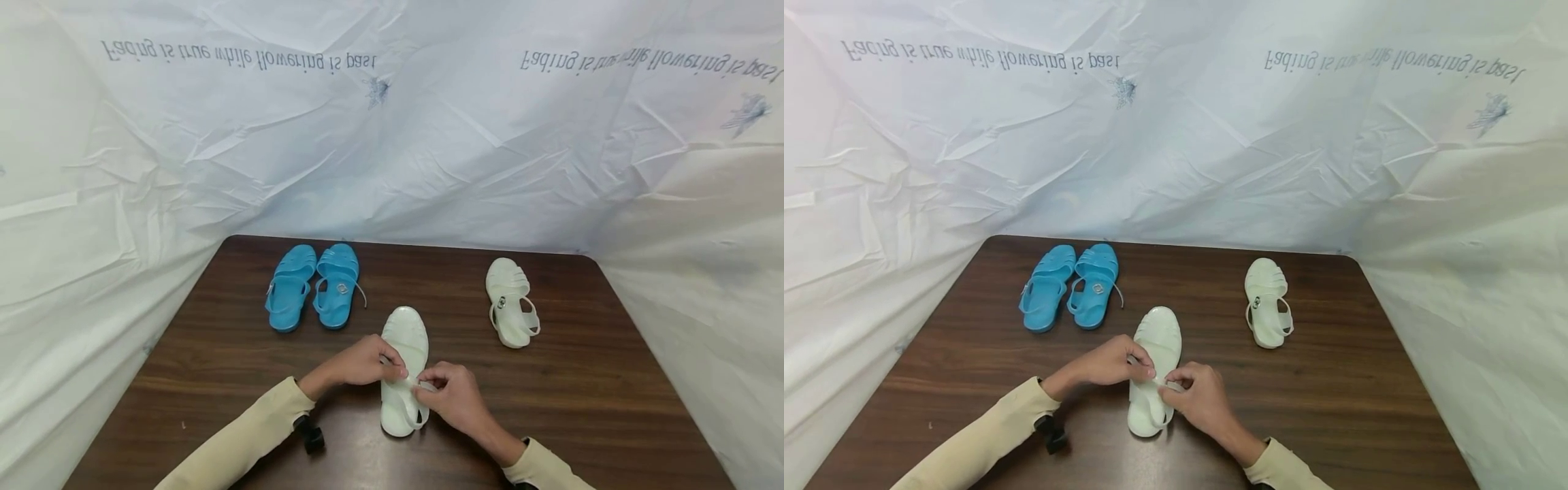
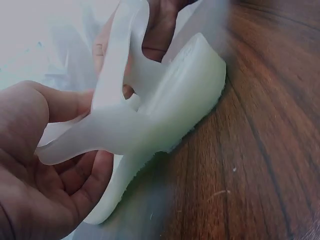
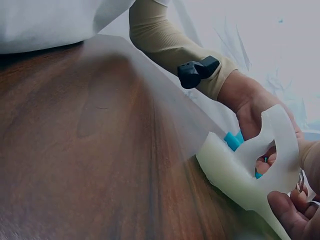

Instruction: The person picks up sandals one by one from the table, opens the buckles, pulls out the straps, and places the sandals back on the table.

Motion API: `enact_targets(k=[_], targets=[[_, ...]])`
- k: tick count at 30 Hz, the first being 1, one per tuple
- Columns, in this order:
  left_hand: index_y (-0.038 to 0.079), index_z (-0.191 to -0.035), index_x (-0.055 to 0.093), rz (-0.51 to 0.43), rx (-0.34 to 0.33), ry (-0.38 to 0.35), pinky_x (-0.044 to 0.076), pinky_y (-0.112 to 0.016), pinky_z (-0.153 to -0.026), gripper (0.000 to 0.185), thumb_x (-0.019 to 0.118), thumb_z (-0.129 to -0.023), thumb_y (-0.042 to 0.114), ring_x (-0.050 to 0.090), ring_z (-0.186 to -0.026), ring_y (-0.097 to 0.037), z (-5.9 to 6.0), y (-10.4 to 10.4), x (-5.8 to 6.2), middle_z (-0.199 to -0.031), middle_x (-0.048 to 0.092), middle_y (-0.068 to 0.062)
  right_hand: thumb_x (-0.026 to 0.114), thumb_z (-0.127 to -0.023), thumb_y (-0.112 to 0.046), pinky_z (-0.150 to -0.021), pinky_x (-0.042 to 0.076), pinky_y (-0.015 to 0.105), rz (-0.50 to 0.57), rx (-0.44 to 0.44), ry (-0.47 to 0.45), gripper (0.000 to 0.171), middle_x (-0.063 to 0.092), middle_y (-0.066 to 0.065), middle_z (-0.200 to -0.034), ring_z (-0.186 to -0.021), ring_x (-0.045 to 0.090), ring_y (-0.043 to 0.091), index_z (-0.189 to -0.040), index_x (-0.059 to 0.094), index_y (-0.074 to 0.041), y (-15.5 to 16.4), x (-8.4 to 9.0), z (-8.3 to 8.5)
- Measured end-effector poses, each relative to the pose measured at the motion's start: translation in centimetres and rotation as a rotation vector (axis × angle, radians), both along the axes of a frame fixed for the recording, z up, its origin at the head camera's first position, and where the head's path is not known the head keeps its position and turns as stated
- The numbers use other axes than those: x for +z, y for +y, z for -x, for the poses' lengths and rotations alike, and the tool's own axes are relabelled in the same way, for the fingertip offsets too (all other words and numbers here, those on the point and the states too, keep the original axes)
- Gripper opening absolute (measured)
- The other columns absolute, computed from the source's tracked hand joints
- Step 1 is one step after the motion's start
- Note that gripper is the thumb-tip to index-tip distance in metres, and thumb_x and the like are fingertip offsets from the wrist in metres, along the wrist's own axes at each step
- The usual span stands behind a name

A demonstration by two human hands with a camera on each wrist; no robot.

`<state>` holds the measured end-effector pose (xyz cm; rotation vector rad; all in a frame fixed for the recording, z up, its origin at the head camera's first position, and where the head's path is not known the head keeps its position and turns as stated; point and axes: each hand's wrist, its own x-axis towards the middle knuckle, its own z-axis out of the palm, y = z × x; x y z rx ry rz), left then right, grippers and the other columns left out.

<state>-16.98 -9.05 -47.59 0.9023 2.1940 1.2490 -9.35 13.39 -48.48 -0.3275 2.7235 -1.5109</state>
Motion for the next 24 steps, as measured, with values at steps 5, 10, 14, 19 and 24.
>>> enact_targets(k=[5, 10, 14, 19, 24], targets=[[0.017, -0.089, 0.083, 0.003, 0.066, -0.012, 0.053, -0.023, -0.068, 0.011, 0.074, -0.094, 0.021, 0.064, -0.072, -0.005, -0.2, 0.2, 0.1, -0.081, 0.076, 0.009, 0.085, -0.08, -0.011, -0.061, 0.05, 0.022, 0.036, -0.017, 0.041, 0.009, 0.066, -0.01, -0.077, -0.068, 0.056, 0.004, -0.081, 0.079, -0.017, 0.0, -0.2, -0.2], [0.017, -0.086, 0.083, -0.005, 0.113, -0.042, 0.051, -0.023, -0.065, 0.01, 0.076, -0.092, 0.02, 0.061, -0.069, -0.005, -0.3, 0.3, -0.2, -0.078, 0.075, 0.008, 0.086, -0.081, -0.011, -0.06, 0.05, 0.022, 0.069, -0.062, 0.003, 0.01, 0.067, -0.009, -0.077, -0.067, 0.058, 0.006, -0.083, 0.081, -0.018, 0.0, -0.3, -0.5], [0.016, -0.085, 0.083, -0.017, 0.128, -0.056, 0.049, -0.023, -0.063, 0.011, 0.076, -0.091, 0.02, 0.059, -0.067, -0.004, -0.4, 0.1, -0.3, -0.078, 0.075, 0.008, 0.085, -0.08, -0.006, -0.06, 0.05, 0.022, 0.084, -0.087, -0.025, 0.012, 0.067, -0.009, -0.076, -0.066, 0.058, 0.007, -0.083, 0.081, -0.018, 0.0, -0.5, -0.5], [0.013, -0.087, 0.083, -0.034, 0.101, -0.062, 0.052, -0.024, -0.066, 0.012, 0.075, -0.093, 0.02, 0.061, -0.071, -0.005, -0.6, -0.2, 0.3, -0.081, 0.076, 0.005, 0.085, -0.079, -0.005, -0.059, 0.05, 0.022, 0.07, -0.078, -0.005, 0.012, 0.066, -0.009, -0.074, -0.065, 0.056, 0.006, -0.08, 0.08, -0.017, 0.0, -0.3, -0.4], [0.017, -0.087, 0.081, 0.017, 0.07, -0.025, 0.05, -0.023, -0.066, 0.013, 0.071, -0.096, 0.019, 0.059, -0.071, -0.003, -0.3, 0.0, 0.7, -0.082, 0.073, 0.01, 0.086, -0.079, -0.011, -0.059, 0.049, 0.021, 0.046, -0.069, 0.001, 0.01, 0.065, -0.011, -0.073, -0.065, 0.056, 0.005, -0.078, 0.079, -0.019, -0.1, -0.1, -0.3]])
